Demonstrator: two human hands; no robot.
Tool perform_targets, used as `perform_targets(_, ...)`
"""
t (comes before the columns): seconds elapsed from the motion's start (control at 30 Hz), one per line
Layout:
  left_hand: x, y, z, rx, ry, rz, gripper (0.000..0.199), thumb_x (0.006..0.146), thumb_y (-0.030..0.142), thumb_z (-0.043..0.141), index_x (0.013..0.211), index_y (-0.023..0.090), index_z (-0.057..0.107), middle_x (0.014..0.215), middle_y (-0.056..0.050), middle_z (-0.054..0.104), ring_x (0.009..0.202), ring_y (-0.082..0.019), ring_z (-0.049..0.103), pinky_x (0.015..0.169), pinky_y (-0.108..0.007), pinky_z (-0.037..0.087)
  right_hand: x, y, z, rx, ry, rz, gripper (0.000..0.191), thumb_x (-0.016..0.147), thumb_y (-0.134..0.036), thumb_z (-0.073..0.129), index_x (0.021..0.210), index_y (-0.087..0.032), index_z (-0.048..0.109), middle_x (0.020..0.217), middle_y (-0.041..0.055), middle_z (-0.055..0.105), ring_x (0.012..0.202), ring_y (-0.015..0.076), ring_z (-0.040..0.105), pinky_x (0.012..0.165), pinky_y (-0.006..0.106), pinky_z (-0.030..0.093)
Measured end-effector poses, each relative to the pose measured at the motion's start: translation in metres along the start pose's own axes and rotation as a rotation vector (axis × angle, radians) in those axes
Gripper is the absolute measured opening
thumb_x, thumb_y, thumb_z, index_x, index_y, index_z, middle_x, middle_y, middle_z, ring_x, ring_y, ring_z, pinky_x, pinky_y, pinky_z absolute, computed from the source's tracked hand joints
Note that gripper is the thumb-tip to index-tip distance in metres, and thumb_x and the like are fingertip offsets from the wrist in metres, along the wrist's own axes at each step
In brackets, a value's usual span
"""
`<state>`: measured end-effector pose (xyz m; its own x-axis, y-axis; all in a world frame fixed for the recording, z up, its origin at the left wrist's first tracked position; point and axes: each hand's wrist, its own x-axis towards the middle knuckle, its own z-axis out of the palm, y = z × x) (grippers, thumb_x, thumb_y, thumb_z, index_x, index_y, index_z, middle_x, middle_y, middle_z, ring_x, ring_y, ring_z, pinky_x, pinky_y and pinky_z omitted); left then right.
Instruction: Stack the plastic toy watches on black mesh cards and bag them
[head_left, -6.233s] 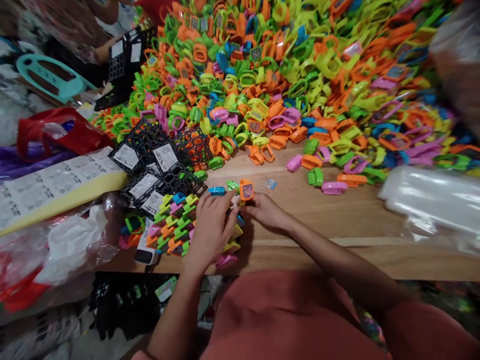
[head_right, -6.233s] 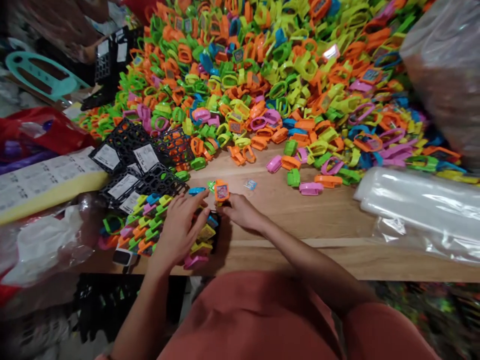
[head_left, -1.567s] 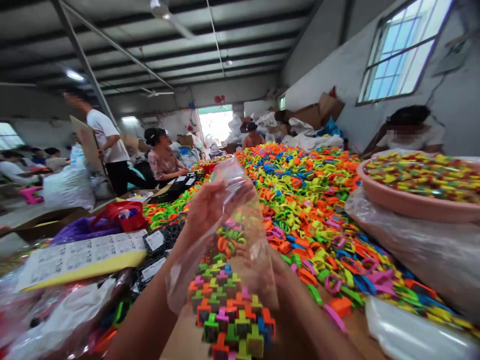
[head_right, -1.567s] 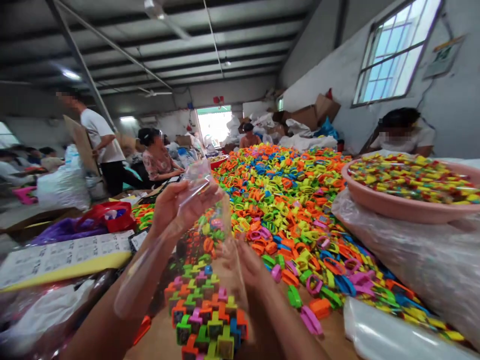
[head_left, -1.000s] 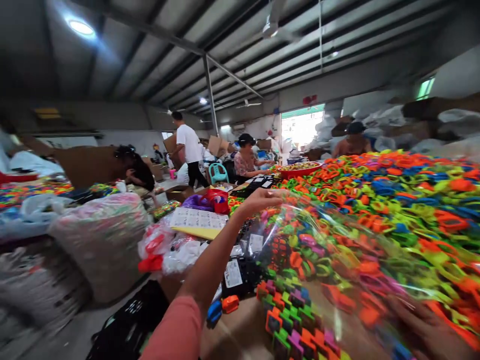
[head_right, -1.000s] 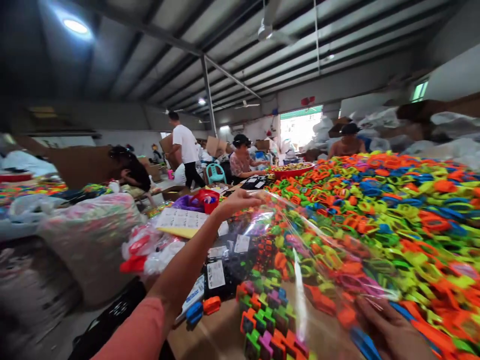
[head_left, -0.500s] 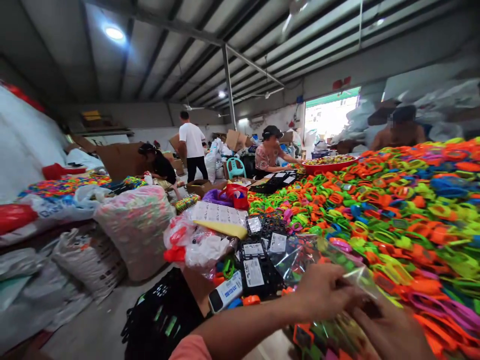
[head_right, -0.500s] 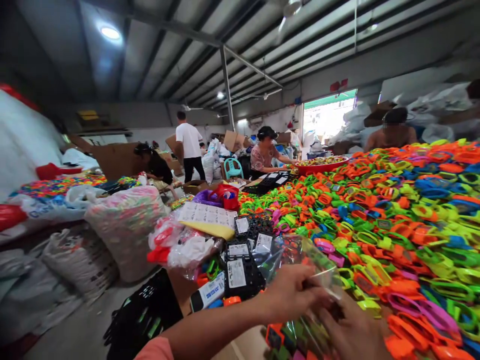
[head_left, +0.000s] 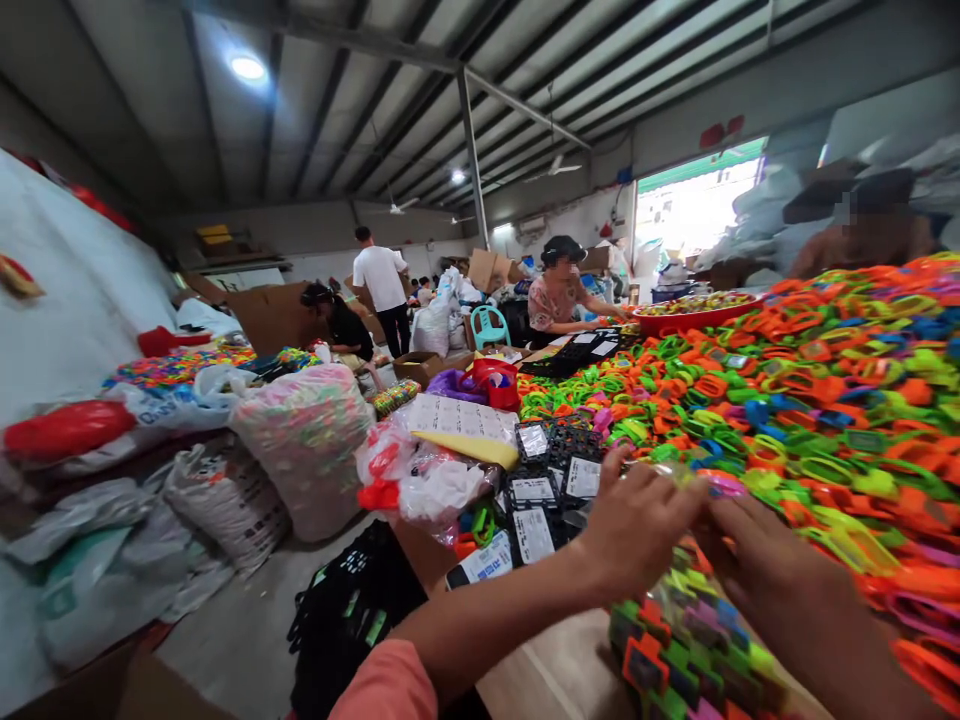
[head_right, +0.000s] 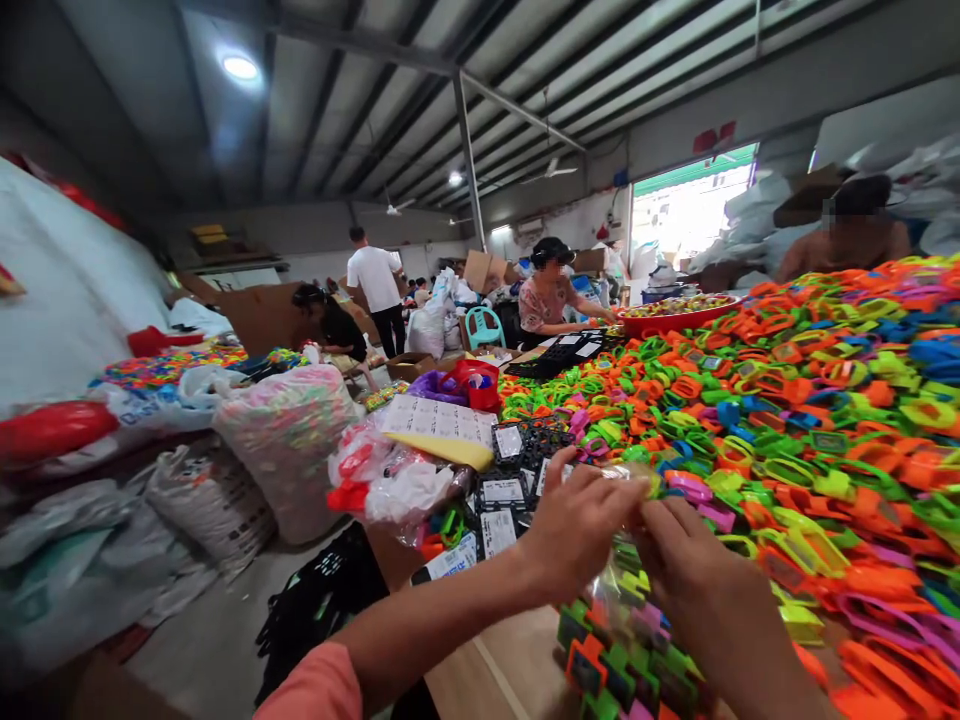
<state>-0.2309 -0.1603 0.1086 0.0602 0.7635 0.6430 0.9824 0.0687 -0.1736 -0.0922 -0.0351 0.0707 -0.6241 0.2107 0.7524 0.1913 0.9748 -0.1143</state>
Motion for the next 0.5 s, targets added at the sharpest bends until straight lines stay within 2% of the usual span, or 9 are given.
perform_targets(0.07,0.01,-0.01,-0.004,0.013,-0.015,-0.043,0.022,0.101,0.017,0.052,0.107,0.02,0.073,0.093,-0.006,0.072,0.093,-0.021,0.064,0.099,-0.04,0.048,0.014,-0.007,0.0,-0.158,0.022,0.024,0.022,0.1,-0.032,0.048,0.107,-0.024,0.067,0.097,0.0055,0.07,0.055,0.0162,0.058,0.042,0.027,0.031)
perform_targets(0.1,0.013,-0.014,-0.009,0.004,0.038,-0.053,0.02,0.101,0.018,0.053,0.101,0.019,0.073,0.087,-0.005,0.07,0.088,-0.02,0.063,0.09,-0.037,0.049,0.019,-0.007,-0.002,-0.216,0.041,0.044,0.022,0.1,-0.032,0.048,0.106,-0.023,0.067,0.097,0.0052,0.069,0.054,0.0156,0.056,0.042,0.027,0.029)
perform_targets(0.17,0.014,-0.019,-0.02,-0.04,0.256,-0.038,0.021,0.101,0.016,0.052,0.102,0.02,0.073,0.085,-0.004,0.069,0.085,-0.019,0.061,0.081,-0.033,0.048,0.027,-0.003,-0.008,-0.272,0.122,0.067,0.023,0.101,-0.032,0.047,0.103,-0.021,0.067,0.094,0.0049,0.068,0.056,0.0156,0.056,0.043,0.027,0.029)
perform_targets(0.27,0.002,-0.021,-0.034,-0.144,0.618,-0.034,0.025,0.099,0.01,0.053,0.111,0.02,0.072,0.085,-0.003,0.068,0.084,-0.018,0.059,0.081,-0.032,0.047,0.032,0.009,-0.02,-0.261,0.287,0.117,0.028,0.101,-0.033,0.046,0.098,-0.018,0.069,0.09,0.0065,0.065,0.065,0.0182,0.061,0.049,0.028,0.038)
perform_targets(0.33,-0.012,-0.021,-0.032,-0.222,0.733,-0.114,0.028,0.096,0.007,0.056,0.113,0.022,0.073,0.086,-0.003,0.068,0.084,-0.017,0.058,0.084,-0.032,0.047,0.028,0.018,-0.024,-0.194,0.364,0.223,0.034,0.099,-0.039,0.044,0.097,-0.016,0.07,0.092,0.0105,0.067,0.077,0.0238,0.065,0.059,0.032,0.046)
perform_targets(0.37,-0.02,-0.022,-0.026,-0.291,0.75,-0.207,0.028,0.095,0.008,0.058,0.112,0.023,0.075,0.088,-0.003,0.068,0.087,-0.017,0.059,0.086,-0.032,0.047,0.025,0.022,-0.024,-0.138,0.374,0.324,0.036,0.096,-0.042,0.045,0.095,-0.016,0.071,0.092,0.0121,0.068,0.081,0.0268,0.067,0.063,0.035,0.048)
perform_targets(0.4,-0.029,-0.023,-0.018,-0.409,0.754,-0.361,0.026,0.092,0.009,0.062,0.108,0.024,0.076,0.091,-0.003,0.068,0.091,-0.017,0.06,0.09,-0.033,0.047,0.02,0.026,-0.022,-0.05,0.354,0.468,0.037,0.092,-0.046,0.048,0.092,-0.017,0.07,0.089,0.0128,0.068,0.081,0.0291,0.067,0.065,0.038,0.049)
perform_targets(0.47,-0.046,-0.025,0.005,-0.739,0.73,-0.778,0.019,0.085,0.016,0.073,0.102,0.024,0.077,0.098,-0.004,0.068,0.096,-0.017,0.061,0.093,-0.032,0.047,0.006,0.032,-0.012,0.261,0.248,0.818,0.035,0.082,-0.053,0.059,0.089,-0.019,0.069,0.077,0.0099,0.067,0.069,0.0282,0.065,0.06,0.039,0.049)
perform_targets(0.5,-0.054,-0.025,0.017,-0.906,0.703,-0.985,0.019,0.081,0.021,0.078,0.1,0.023,0.076,0.096,-0.003,0.066,0.092,-0.017,0.061,0.089,-0.03,0.049,-0.002,0.035,-0.004,0.471,0.186,0.988,0.035,0.076,-0.054,0.065,0.088,-0.021,0.067,0.068,0.0066,0.064,0.059,0.025,0.061,0.054,0.037,0.046)
